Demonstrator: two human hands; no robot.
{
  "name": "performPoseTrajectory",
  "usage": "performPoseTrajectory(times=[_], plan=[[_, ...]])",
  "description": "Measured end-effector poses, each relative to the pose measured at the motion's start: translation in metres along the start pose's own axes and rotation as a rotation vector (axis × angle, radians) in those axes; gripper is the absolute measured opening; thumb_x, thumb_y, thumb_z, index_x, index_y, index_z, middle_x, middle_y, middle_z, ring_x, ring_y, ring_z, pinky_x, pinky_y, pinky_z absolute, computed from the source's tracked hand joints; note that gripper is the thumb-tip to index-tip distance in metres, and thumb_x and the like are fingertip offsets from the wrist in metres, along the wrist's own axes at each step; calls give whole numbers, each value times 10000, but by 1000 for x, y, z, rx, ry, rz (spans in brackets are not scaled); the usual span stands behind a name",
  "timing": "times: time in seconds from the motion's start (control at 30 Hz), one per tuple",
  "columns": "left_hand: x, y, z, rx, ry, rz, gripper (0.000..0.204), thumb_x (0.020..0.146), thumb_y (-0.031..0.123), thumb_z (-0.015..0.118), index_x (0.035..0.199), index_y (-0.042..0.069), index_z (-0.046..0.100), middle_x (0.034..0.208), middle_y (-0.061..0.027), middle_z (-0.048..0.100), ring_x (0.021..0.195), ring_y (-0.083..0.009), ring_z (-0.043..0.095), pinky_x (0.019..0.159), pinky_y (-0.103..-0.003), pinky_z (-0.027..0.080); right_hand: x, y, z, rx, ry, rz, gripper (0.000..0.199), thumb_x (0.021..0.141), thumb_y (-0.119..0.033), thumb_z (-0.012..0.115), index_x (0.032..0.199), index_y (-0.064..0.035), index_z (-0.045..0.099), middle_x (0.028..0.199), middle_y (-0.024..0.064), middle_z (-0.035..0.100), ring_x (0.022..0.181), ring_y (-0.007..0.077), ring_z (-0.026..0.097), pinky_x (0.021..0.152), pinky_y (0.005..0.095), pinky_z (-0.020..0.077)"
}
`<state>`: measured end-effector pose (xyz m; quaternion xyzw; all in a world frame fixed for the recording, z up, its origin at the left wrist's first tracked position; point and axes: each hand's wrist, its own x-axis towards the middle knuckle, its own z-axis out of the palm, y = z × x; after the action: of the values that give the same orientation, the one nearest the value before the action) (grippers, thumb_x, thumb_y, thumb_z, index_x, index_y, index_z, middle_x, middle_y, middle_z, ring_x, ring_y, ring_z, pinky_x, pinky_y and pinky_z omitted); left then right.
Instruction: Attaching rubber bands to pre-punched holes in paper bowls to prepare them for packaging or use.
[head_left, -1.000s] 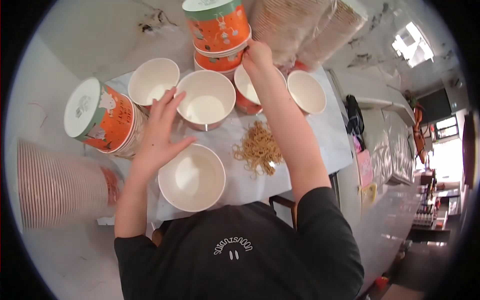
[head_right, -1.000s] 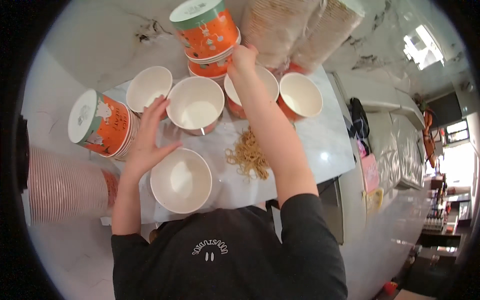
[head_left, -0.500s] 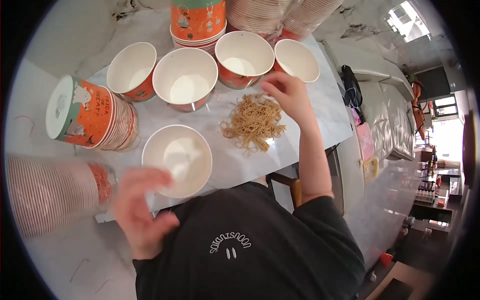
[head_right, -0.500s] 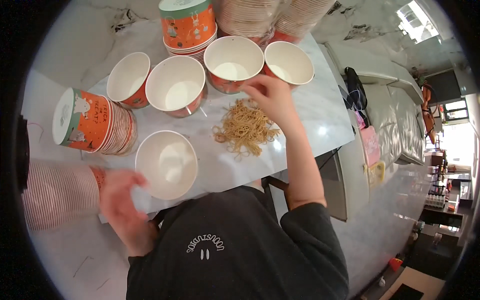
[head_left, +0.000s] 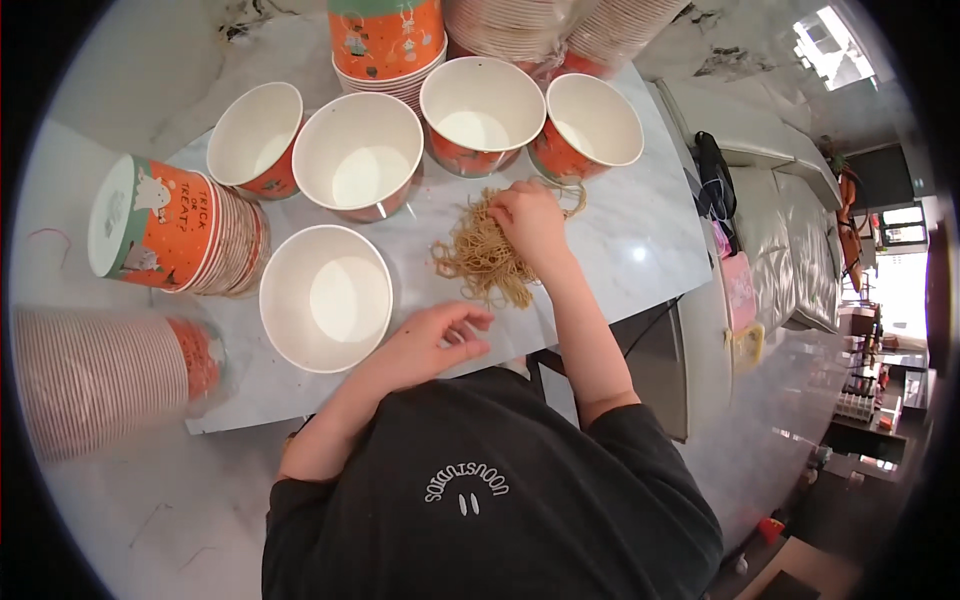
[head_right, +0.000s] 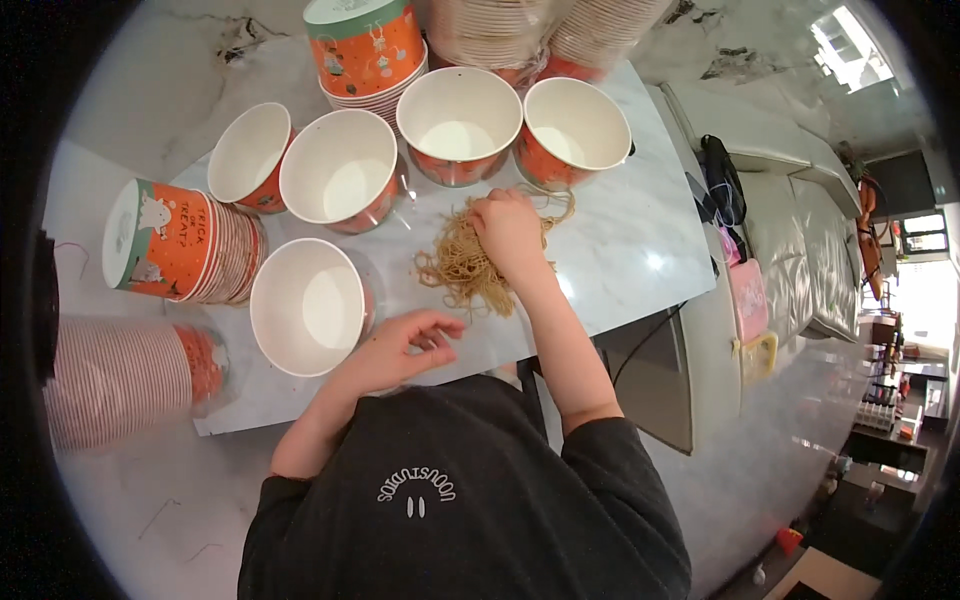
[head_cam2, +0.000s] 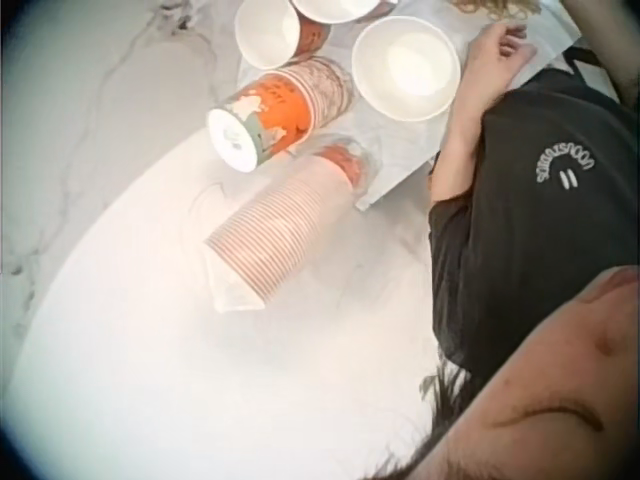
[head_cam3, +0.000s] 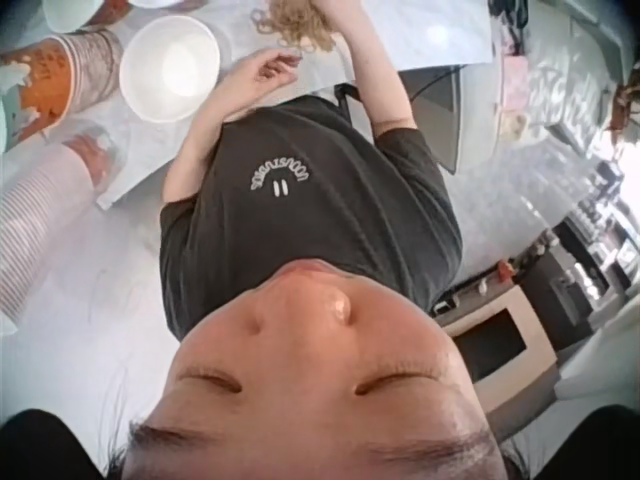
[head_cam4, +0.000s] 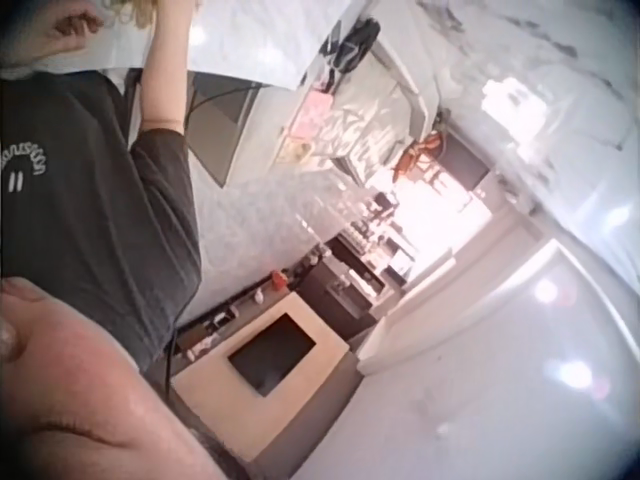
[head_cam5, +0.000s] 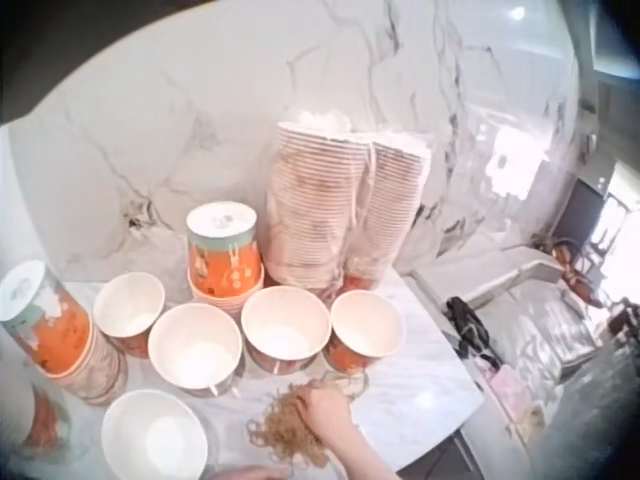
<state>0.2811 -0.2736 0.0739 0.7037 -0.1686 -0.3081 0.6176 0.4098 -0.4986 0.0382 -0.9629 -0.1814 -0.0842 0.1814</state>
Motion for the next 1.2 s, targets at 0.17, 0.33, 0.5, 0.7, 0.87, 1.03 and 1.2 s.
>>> performPoseTrajectory(times=[0.17,0.33,0.5,0.7,0.87,1.03,1.2], plan=[[9,37,15,87,631,313,475,968,40,688,1420,-7,549,1340,-168,618,967,-227,715,834,-336,582,-32,-55,-78,668,-5,-93,91,838,-25,767,924,-16,737,918,112,713,916,297,682,799,377,545],[-10,41,6,234,346,288,236,961,65,712,1187,-3,722,1025,-161,728,863,-261,726,753,-308,574,-71,-81,-117,818,-28,-56,111,796,32,743,891,-8,701,892,96,683,835,247,654,730,332,514],[-45,55,4,-212,279,-4,137,989,95,705,1078,5,756,908,-70,743,720,-132,694,649,-286,530,-84,-69,-122,824,51,-22,144,740,77,694,846,-13,657,874,87,655,809,235,636,727,318,496],[-75,42,-2,-148,339,-23,115,1023,103,662,1009,7,723,841,-4,678,686,-51,592,614,-225,456,-73,-79,-105,624,-34,-42,99,774,13,695,848,-13,636,885,90,660,893,288,625,798,360,495],[-84,44,-14,-365,439,-125,141,1050,135,634,973,22,668,818,58,615,683,-24,487,637,-203,421,-68,-87,-77,653,52,14,81,807,-19,699,862,-13,640,989,122,713,973,341,644,846,385,505],[-80,47,-11,-515,467,-60,128,1052,128,627,987,24,665,818,52,604,677,-19,486,624,-203,420,-59,-107,-77,546,99,-20,302,844,39,635,1141,-12,658,1161,167,688,1101,373,659,994,436,502],[-77,50,-8,-192,495,-87,115,1043,96,629,984,1,657,789,27,611,693,-42,511,629,-223,425,-66,-145,-88,1030,-340,-140,341,924,55,598,1257,-9,627,1181,170,677,1103,331,682,967,393,530]])
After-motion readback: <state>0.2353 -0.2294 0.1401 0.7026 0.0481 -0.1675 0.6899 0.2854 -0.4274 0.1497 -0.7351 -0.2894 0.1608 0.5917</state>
